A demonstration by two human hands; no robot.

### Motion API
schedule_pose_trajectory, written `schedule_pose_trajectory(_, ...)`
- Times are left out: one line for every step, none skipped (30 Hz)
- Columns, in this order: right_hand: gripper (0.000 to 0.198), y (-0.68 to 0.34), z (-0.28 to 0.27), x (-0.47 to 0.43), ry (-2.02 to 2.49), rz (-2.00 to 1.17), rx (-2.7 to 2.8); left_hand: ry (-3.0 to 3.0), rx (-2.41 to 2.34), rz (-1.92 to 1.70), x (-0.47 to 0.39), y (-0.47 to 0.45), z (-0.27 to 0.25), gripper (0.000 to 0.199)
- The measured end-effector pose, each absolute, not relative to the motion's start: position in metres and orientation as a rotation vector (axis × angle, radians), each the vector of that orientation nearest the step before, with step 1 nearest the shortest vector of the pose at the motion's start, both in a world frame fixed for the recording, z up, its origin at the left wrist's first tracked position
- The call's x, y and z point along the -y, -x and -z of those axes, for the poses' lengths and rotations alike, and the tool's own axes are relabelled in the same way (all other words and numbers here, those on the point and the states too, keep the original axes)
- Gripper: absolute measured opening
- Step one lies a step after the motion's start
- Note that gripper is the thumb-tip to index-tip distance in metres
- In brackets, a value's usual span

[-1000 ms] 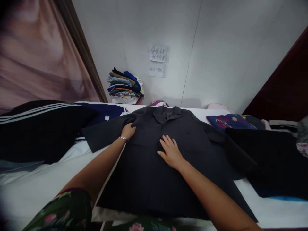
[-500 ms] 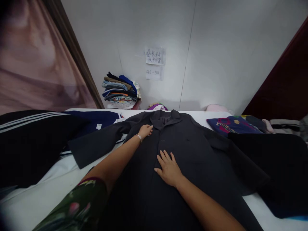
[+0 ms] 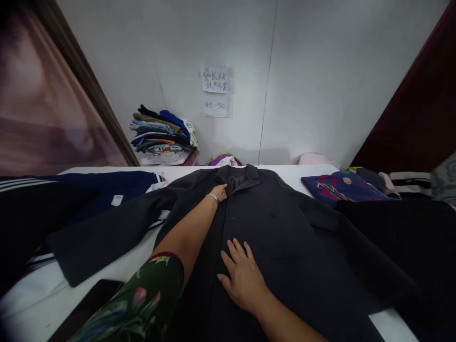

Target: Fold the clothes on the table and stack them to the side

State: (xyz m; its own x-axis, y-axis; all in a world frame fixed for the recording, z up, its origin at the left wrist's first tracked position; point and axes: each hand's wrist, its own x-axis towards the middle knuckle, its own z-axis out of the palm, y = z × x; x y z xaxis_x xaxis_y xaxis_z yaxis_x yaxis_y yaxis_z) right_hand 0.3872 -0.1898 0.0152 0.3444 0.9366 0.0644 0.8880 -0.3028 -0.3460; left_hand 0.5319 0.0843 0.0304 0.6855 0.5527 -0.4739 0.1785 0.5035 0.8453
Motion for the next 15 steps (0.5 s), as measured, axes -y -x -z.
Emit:
schedule_pose_trajectory(0.054,-0.387,-0.016,0.19,2.293,-0.224,1.623,-1.051,-0.796,-0.228,-0.086,-0.533,-0.03,0.031)
schedule_pose_trajectory(0.054,-0.387,-0.016,0.19,2.293,-0.232,1.625,-1.062,-0.774,-0.197,-0.086,-0.535,-0.03,0.03)
schedule_pose_trajectory(0.054,-0.387,-0.016,0.19,2.292,-0.238,1.627,-1.077,-0.755,-0.175,-0.087,-0.536,-0.03,0.029)
schedule_pose_trajectory(0.054,-0.387,-0.016,0.19,2.291,-0.242,1.625,-1.093,-0.744,-0.165,-0.087,-0.536,-0.029,0.028)
schedule_pose_trajectory(0.054,-0.387,-0.017,0.19,2.29,-0.245,1.622,-1.111,-0.741,-0.162,-0.086,-0.536,-0.029,0.028)
schedule_pose_trajectory(0.054,-0.387,-0.017,0.19,2.288,-0.247,1.619,-1.13,-0.745,-0.164,-0.084,-0.536,-0.028,0.03)
schedule_pose_trajectory(0.054,-0.387,-0.017,0.19,2.286,-0.248,1.618,-1.149,-0.755,-0.169,-0.083,-0.535,-0.028,0.033)
schedule_pose_trajectory(0.053,-0.387,-0.017,0.189,2.286,-0.248,1.618,-1.17,-0.77,-0.18,-0.081,-0.534,-0.027,0.038)
schedule_pose_trajectory(0.054,-0.387,-0.017,0.189,2.286,-0.247,1.62,-1.193,-0.791,-0.197,-0.079,-0.533,-0.027,0.044)
schedule_pose_trajectory(0.054,-0.387,-0.017,0.189,2.287,-0.245,1.623,-1.216,-0.815,-0.219,-0.077,-0.531,-0.027,0.05)
schedule_pose_trajectory(0.053,-0.387,-0.016,0.189,2.289,-0.242,1.624,-1.241,-0.843,-0.245,-0.075,-0.529,-0.027,0.057)
schedule_pose_trajectory(0.053,-0.387,-0.016,0.189,2.294,-0.239,1.623,-1.264,-0.872,-0.271,-0.073,-0.527,-0.026,0.063)
schedule_pose_trajectory(0.053,-0.387,-0.015,0.189,2.298,-0.237,1.621,-1.286,-0.9,-0.295,-0.071,-0.526,-0.026,0.067)
schedule_pose_trajectory(0.053,-0.387,-0.015,0.189,2.301,-0.234,1.619,-1.303,-0.922,-0.31,-0.07,-0.525,-0.026,0.067)
schedule_pose_trajectory(0.053,-0.387,-0.015,0.189,2.304,-0.231,1.618,-1.315,-0.939,-0.317,-0.068,-0.525,-0.026,0.064)
